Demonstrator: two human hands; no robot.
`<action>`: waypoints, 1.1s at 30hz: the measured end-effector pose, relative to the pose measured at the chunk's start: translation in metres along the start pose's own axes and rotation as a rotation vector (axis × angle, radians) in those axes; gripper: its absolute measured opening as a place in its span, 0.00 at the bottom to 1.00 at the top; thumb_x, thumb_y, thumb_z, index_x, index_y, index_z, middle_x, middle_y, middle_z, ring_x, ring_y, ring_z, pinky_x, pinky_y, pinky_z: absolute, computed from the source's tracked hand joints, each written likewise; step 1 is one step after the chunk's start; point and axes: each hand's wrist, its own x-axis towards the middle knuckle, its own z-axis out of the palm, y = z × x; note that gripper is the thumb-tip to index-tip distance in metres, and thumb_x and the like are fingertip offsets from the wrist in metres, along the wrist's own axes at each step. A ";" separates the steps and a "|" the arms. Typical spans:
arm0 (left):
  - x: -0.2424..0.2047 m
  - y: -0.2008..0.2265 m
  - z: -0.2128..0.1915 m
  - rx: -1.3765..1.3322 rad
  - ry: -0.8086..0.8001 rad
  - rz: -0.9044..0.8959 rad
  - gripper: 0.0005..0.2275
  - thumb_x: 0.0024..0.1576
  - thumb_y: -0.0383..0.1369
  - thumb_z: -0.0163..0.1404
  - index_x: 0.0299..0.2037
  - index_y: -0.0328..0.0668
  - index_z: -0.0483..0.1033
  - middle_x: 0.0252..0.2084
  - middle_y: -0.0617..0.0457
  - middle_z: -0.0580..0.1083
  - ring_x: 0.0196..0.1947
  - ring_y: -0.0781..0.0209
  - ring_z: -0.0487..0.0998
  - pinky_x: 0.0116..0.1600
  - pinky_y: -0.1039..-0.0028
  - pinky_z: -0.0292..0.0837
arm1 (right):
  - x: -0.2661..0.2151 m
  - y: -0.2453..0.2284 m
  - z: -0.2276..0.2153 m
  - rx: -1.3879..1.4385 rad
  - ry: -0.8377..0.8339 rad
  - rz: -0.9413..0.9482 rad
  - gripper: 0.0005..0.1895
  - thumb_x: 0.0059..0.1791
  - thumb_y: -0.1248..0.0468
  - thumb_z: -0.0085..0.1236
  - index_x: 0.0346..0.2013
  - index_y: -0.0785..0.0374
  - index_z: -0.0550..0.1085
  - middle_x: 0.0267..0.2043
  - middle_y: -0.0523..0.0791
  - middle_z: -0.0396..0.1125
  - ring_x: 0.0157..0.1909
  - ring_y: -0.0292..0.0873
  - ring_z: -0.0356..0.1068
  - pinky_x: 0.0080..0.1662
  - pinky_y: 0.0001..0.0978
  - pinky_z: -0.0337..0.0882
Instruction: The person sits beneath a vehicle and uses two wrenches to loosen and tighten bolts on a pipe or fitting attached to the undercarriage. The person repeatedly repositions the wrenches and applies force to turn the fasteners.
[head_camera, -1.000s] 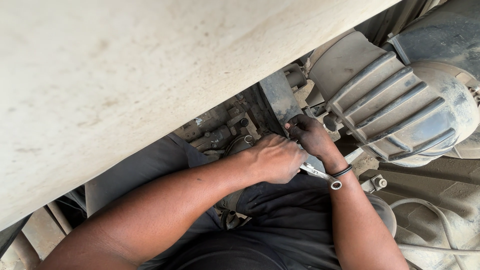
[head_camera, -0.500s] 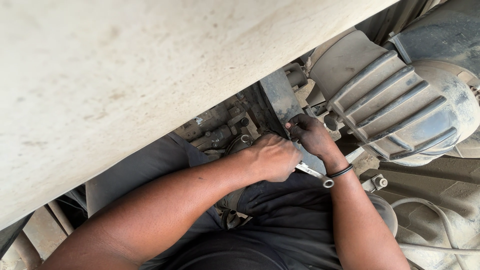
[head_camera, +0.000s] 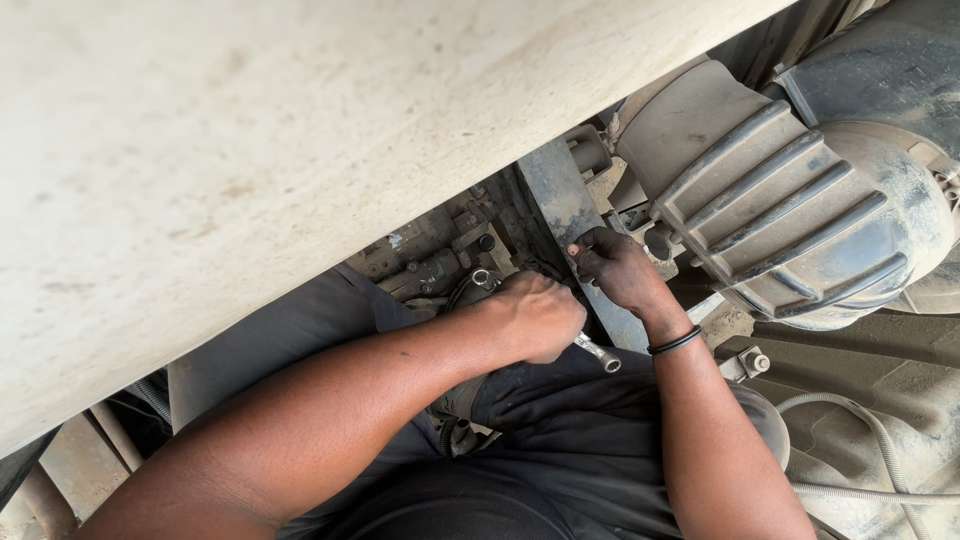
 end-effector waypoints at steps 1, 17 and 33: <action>0.000 0.000 0.000 0.003 0.001 0.003 0.06 0.55 0.27 0.53 0.36 0.32 0.80 0.33 0.42 0.78 0.31 0.55 0.81 0.41 0.61 0.81 | 0.000 0.000 0.000 0.000 -0.001 0.000 0.23 0.51 0.47 0.56 0.42 0.66 0.77 0.31 0.49 0.74 0.35 0.42 0.75 0.40 0.38 0.75; -0.013 -0.039 -0.045 -0.060 0.182 -0.199 0.05 0.55 0.19 0.48 0.38 0.30 0.76 0.33 0.43 0.71 0.27 0.57 0.75 0.35 0.68 0.78 | 0.011 0.024 -0.001 0.129 0.027 -0.095 0.16 0.52 0.57 0.55 0.46 0.67 0.77 0.35 0.49 0.74 0.34 0.42 0.72 0.38 0.36 0.72; -0.085 -0.018 -0.095 -0.161 0.678 -0.262 0.06 0.56 0.19 0.46 0.38 0.32 0.77 0.31 0.38 0.77 0.32 0.47 0.83 0.43 0.55 0.79 | 0.009 0.020 0.001 0.098 0.068 -0.171 0.20 0.51 0.53 0.61 0.41 0.70 0.76 0.27 0.48 0.71 0.30 0.40 0.71 0.36 0.34 0.70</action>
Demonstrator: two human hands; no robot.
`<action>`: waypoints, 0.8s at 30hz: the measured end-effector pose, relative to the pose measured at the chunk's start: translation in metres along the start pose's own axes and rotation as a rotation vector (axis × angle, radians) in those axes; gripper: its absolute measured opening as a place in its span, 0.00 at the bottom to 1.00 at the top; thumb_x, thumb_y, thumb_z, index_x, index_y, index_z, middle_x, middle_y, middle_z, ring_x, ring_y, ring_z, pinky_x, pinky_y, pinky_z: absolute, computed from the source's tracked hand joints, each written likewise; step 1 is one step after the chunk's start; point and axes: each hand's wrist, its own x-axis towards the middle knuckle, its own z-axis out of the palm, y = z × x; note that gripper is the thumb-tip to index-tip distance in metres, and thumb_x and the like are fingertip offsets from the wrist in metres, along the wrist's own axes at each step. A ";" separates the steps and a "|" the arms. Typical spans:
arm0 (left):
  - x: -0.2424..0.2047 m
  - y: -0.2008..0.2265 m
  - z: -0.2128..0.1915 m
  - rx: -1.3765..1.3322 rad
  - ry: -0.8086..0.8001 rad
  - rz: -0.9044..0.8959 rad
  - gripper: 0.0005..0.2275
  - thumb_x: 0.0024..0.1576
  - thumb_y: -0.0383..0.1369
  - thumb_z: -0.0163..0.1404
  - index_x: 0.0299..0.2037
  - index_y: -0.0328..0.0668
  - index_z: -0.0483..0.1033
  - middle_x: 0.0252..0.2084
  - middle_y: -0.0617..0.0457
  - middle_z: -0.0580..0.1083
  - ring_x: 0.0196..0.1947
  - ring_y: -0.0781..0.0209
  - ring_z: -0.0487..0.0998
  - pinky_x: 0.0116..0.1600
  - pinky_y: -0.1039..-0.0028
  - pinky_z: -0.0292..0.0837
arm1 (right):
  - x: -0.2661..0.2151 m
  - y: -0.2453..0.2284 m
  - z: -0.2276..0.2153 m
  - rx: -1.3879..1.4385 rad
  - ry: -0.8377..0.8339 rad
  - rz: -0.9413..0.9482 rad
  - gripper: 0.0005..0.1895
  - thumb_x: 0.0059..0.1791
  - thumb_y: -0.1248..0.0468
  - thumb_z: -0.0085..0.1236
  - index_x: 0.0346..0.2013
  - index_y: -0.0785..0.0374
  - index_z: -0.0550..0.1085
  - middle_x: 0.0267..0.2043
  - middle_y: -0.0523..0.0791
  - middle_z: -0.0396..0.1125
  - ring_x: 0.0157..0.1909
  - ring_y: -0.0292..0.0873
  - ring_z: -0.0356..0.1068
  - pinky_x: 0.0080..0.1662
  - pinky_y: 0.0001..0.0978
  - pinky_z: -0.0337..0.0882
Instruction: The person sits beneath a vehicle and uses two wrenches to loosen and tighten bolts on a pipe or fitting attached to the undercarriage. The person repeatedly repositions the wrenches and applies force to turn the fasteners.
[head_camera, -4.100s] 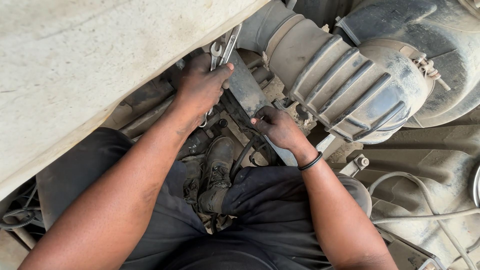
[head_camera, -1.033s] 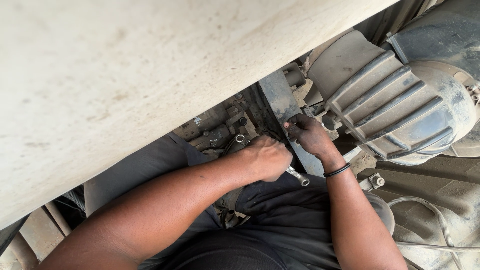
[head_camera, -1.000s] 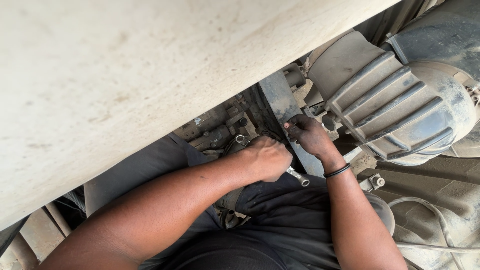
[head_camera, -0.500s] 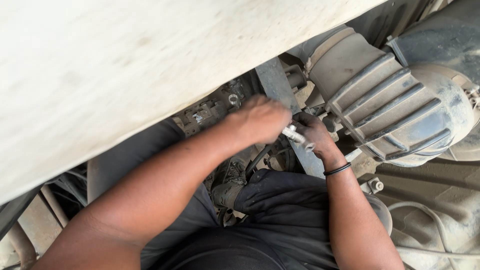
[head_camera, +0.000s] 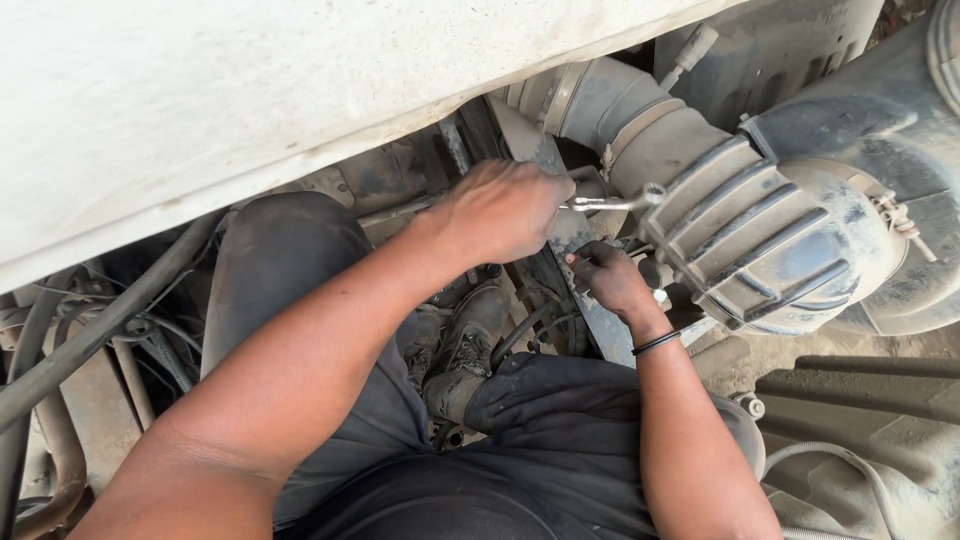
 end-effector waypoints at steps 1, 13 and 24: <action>-0.004 0.003 -0.004 -0.020 0.046 0.011 0.05 0.58 0.21 0.47 0.38 0.32 0.77 0.31 0.37 0.77 0.32 0.44 0.82 0.43 0.54 0.78 | 0.000 0.002 -0.001 0.006 0.000 -0.002 0.20 0.51 0.53 0.61 0.40 0.70 0.76 0.27 0.47 0.71 0.30 0.40 0.71 0.36 0.34 0.70; -0.130 -0.024 -0.046 0.003 0.511 -0.212 0.09 0.59 0.32 0.51 0.46 0.37 0.76 0.40 0.35 0.78 0.45 0.34 0.77 0.47 0.47 0.71 | 0.001 0.014 0.004 0.098 -0.019 -0.113 0.16 0.54 0.56 0.58 0.41 0.70 0.77 0.29 0.46 0.70 0.30 0.39 0.67 0.35 0.34 0.68; -0.260 -0.234 0.138 -0.230 0.499 -0.938 0.15 0.62 0.40 0.51 0.50 0.37 0.77 0.47 0.33 0.77 0.51 0.35 0.76 0.56 0.54 0.72 | -0.013 0.030 0.013 -0.042 -0.127 0.017 0.19 0.53 0.57 0.58 0.46 0.73 0.77 0.35 0.50 0.74 0.35 0.42 0.73 0.38 0.35 0.72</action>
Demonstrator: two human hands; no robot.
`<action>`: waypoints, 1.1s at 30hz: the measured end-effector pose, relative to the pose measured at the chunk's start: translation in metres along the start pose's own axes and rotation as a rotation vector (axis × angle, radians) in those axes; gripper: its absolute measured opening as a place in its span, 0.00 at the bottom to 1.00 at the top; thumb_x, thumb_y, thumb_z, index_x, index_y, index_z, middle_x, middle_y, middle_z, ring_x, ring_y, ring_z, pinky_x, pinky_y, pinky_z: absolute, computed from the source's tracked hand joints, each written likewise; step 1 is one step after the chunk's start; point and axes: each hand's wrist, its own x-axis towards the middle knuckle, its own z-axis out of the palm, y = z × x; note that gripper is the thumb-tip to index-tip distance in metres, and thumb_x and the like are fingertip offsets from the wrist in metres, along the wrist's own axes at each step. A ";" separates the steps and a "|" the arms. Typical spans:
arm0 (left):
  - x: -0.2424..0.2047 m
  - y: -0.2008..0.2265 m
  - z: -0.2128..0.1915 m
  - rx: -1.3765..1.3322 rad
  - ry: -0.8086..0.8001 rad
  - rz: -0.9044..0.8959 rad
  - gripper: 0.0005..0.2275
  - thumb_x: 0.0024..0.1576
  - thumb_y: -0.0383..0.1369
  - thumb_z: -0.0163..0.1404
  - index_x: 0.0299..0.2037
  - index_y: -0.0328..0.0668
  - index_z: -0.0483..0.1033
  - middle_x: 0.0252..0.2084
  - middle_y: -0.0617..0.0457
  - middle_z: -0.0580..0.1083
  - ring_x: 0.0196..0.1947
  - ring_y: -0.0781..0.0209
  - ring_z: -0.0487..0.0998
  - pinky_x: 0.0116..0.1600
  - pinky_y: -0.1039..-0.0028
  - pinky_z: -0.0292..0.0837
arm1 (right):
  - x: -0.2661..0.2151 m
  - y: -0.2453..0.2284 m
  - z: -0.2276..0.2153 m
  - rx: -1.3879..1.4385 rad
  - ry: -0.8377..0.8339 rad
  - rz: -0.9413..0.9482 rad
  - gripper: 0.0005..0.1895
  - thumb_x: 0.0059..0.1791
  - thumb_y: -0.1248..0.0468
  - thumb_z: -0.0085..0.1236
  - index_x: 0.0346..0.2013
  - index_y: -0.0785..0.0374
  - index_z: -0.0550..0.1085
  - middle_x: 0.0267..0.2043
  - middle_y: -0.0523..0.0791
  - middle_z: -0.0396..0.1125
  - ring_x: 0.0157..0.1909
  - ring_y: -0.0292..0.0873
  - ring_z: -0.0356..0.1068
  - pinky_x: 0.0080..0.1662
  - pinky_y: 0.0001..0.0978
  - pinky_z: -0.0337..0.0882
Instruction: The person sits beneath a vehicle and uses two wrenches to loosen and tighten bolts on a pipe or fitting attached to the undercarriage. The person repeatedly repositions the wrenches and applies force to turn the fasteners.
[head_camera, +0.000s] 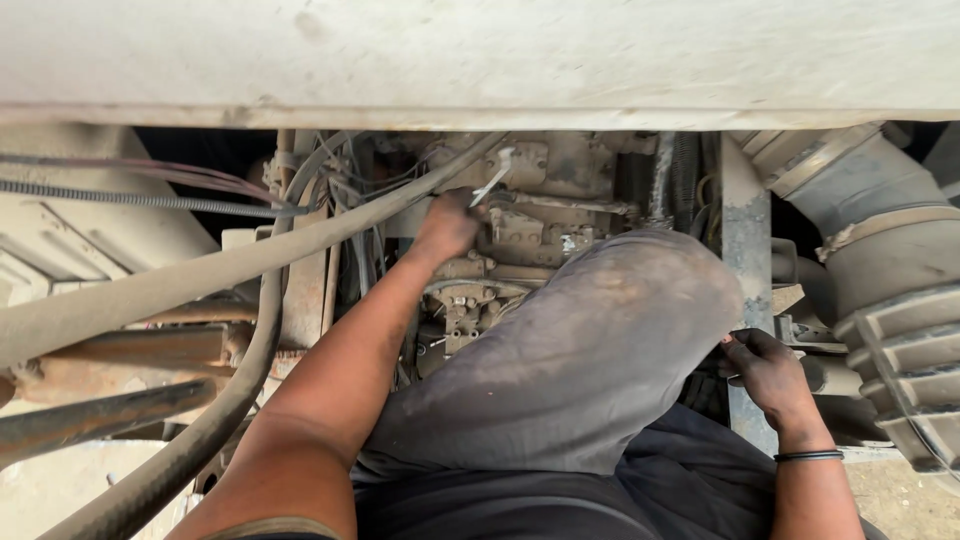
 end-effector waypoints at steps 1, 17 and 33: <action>0.002 -0.032 0.012 0.071 0.011 0.006 0.15 0.61 0.42 0.52 0.49 0.37 0.78 0.48 0.34 0.77 0.50 0.37 0.77 0.56 0.56 0.73 | 0.002 0.001 0.004 0.014 -0.017 0.003 0.18 0.53 0.57 0.57 0.47 0.72 0.77 0.35 0.50 0.75 0.35 0.42 0.74 0.38 0.35 0.73; -0.024 -0.236 0.069 1.072 -0.759 -0.241 0.07 0.58 0.34 0.55 0.42 0.48 0.85 0.41 0.52 0.83 0.39 0.56 0.87 0.39 0.64 0.85 | -0.010 -0.009 0.019 -0.068 0.000 0.083 0.19 0.50 0.55 0.61 0.44 0.71 0.78 0.31 0.50 0.74 0.32 0.43 0.72 0.37 0.36 0.71; 0.011 -0.254 0.082 1.113 -0.300 0.032 0.19 0.47 0.37 0.57 0.51 0.49 0.81 0.55 0.46 0.77 0.54 0.45 0.79 0.47 0.54 0.80 | 0.000 0.011 0.036 -0.367 0.024 0.188 0.24 0.50 0.48 0.60 0.48 0.66 0.80 0.36 0.55 0.76 0.39 0.50 0.75 0.45 0.42 0.72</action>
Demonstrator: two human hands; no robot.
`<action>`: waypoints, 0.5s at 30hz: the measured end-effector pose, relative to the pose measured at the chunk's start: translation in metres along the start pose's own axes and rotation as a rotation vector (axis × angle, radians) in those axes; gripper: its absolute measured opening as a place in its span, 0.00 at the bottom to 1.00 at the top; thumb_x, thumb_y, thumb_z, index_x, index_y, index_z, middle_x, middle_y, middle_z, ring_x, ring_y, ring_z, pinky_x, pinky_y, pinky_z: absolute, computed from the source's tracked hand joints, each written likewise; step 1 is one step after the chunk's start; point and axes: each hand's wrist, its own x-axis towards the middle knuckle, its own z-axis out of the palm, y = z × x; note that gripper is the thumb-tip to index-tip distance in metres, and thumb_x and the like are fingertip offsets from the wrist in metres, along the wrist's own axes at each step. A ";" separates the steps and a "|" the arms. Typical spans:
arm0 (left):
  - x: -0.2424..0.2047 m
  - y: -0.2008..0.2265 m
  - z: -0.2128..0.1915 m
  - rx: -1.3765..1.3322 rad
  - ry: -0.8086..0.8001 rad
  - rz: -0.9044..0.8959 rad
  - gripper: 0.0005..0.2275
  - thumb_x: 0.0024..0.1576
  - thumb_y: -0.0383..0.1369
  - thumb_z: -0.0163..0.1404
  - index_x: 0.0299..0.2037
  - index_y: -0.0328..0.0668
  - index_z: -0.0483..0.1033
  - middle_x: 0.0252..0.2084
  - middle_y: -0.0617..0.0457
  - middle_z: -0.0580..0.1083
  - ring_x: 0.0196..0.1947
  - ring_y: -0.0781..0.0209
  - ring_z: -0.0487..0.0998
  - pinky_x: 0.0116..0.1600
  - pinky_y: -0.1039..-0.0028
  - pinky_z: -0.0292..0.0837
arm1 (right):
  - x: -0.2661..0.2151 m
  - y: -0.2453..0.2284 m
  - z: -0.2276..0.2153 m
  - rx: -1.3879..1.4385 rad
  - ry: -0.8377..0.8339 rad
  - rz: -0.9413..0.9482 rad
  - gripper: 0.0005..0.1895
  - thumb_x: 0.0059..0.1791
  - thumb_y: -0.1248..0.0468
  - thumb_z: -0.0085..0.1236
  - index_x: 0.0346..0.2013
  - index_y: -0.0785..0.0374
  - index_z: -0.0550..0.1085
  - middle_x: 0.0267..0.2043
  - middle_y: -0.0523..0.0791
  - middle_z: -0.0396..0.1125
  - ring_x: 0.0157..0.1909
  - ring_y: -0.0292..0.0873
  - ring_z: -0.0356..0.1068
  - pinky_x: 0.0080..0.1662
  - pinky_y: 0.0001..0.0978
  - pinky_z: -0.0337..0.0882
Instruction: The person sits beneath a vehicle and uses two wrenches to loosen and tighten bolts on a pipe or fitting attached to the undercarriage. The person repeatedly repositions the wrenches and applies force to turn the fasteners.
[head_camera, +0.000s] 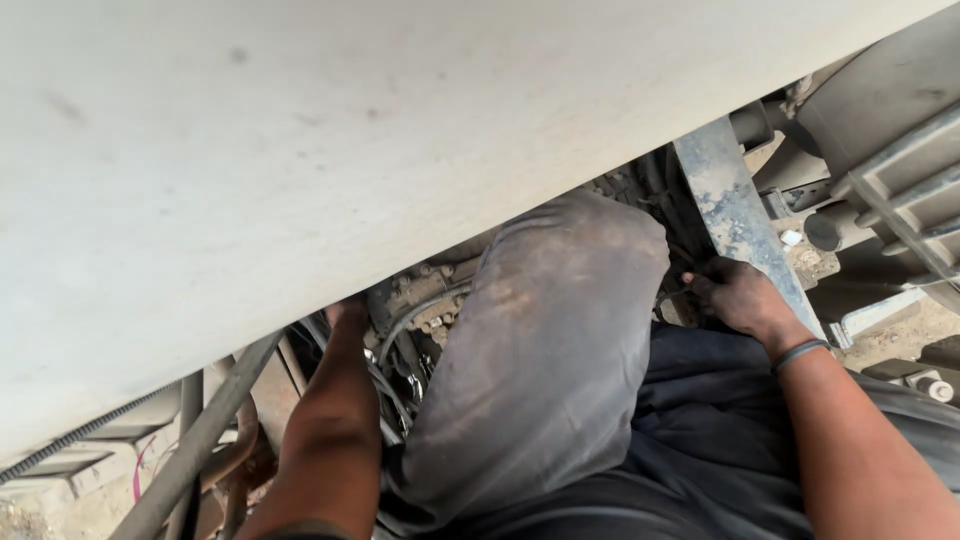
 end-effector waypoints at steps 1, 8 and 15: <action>-0.002 0.000 -0.001 -0.061 -0.095 -0.091 0.15 0.55 0.36 0.55 0.51 0.45 0.81 0.52 0.46 0.79 0.51 0.45 0.81 0.45 0.55 0.81 | 0.001 -0.003 0.002 0.053 -0.037 0.019 0.23 0.51 0.49 0.59 0.47 0.67 0.79 0.35 0.54 0.76 0.38 0.49 0.76 0.44 0.42 0.72; -0.036 0.021 -0.043 -0.909 0.326 -0.469 0.16 0.55 0.35 0.55 0.53 0.38 0.78 0.52 0.36 0.77 0.51 0.33 0.77 0.51 0.51 0.75 | 0.002 -0.057 -0.007 0.580 -0.059 -0.042 0.20 0.52 0.54 0.60 0.39 0.72 0.77 0.30 0.47 0.73 0.31 0.40 0.71 0.36 0.34 0.71; 0.011 0.046 -0.174 -0.911 0.423 -0.032 0.18 0.62 0.36 0.47 0.58 0.35 0.75 0.60 0.34 0.72 0.61 0.34 0.70 0.63 0.51 0.64 | 0.027 -0.164 -0.031 0.390 0.111 -0.469 0.17 0.52 0.54 0.63 0.39 0.69 0.78 0.31 0.47 0.72 0.34 0.40 0.68 0.38 0.37 0.69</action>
